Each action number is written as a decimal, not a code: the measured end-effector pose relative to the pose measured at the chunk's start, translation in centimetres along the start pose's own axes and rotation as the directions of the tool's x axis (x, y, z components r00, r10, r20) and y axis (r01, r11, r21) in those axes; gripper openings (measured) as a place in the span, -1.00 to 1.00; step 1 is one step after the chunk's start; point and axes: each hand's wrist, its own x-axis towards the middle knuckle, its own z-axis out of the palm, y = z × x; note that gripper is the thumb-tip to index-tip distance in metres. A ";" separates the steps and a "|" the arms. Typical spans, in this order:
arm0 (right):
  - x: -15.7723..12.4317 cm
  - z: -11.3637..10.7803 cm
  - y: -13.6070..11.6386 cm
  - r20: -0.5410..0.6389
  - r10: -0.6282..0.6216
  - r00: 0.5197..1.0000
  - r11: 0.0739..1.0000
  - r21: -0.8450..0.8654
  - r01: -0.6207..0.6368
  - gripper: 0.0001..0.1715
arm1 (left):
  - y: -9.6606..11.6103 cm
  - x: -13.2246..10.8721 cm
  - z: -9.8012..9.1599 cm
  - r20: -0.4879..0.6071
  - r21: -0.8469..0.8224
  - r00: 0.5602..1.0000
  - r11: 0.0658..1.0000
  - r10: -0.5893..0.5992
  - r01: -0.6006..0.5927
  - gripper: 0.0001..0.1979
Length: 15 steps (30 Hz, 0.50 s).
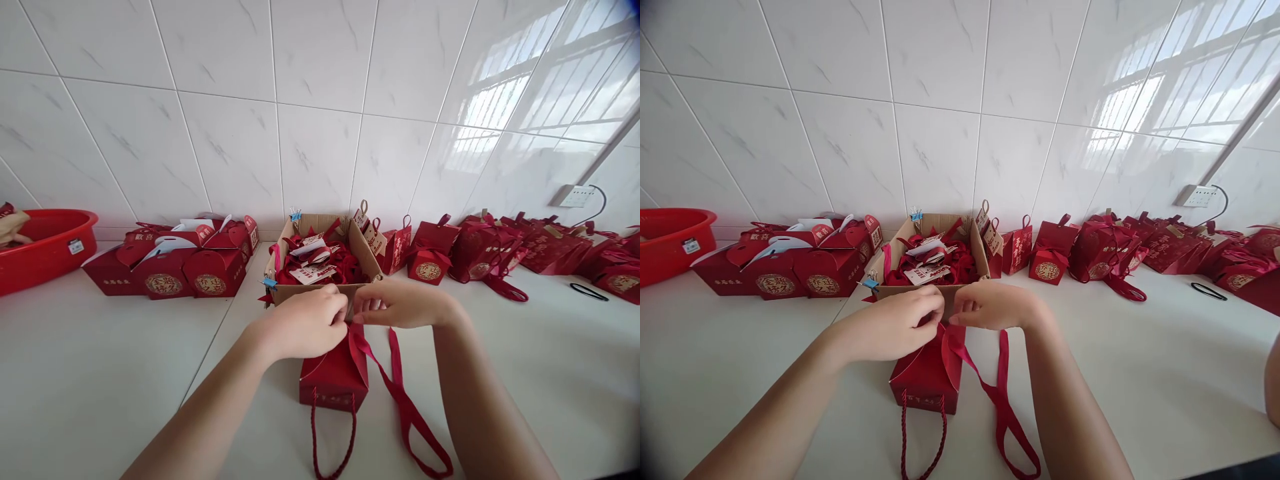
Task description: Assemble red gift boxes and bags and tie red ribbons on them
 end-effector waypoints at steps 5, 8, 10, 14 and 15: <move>-0.3 0.1 -0.6 -0.134 -0.142 0.981 0.959 0.228 0.170 -0.68 | 0.0 -1.0 -1.1 -0.201 -0.127 0.979 0.992 -0.037 0.011 -0.82; 0.2 0.5 -1.1 -0.145 -0.259 0.955 0.872 0.391 0.296 -0.67 | 0.1 -1.5 -1.7 -0.271 -0.226 0.960 0.974 -0.066 0.003 -0.79; 0.4 0.6 -1.4 -0.169 -0.311 0.935 0.790 0.502 0.353 -0.69 | 0.1 -2.0 -2.0 -0.307 -0.259 0.948 0.966 -0.081 -0.002 -0.79; 0.0 0.5 -1.5 -0.312 -0.285 0.906 0.652 0.630 0.422 -0.71 | -0.1 -3.0 -2.2 -0.331 -0.233 0.935 0.971 -0.129 0.052 -0.73; -0.4 0.4 -1.5 -0.378 -0.262 0.888 0.637 0.623 0.453 -0.72 | -0.3 -3.1 -2.2 -0.293 -0.188 0.945 0.978 -0.145 0.092 -0.68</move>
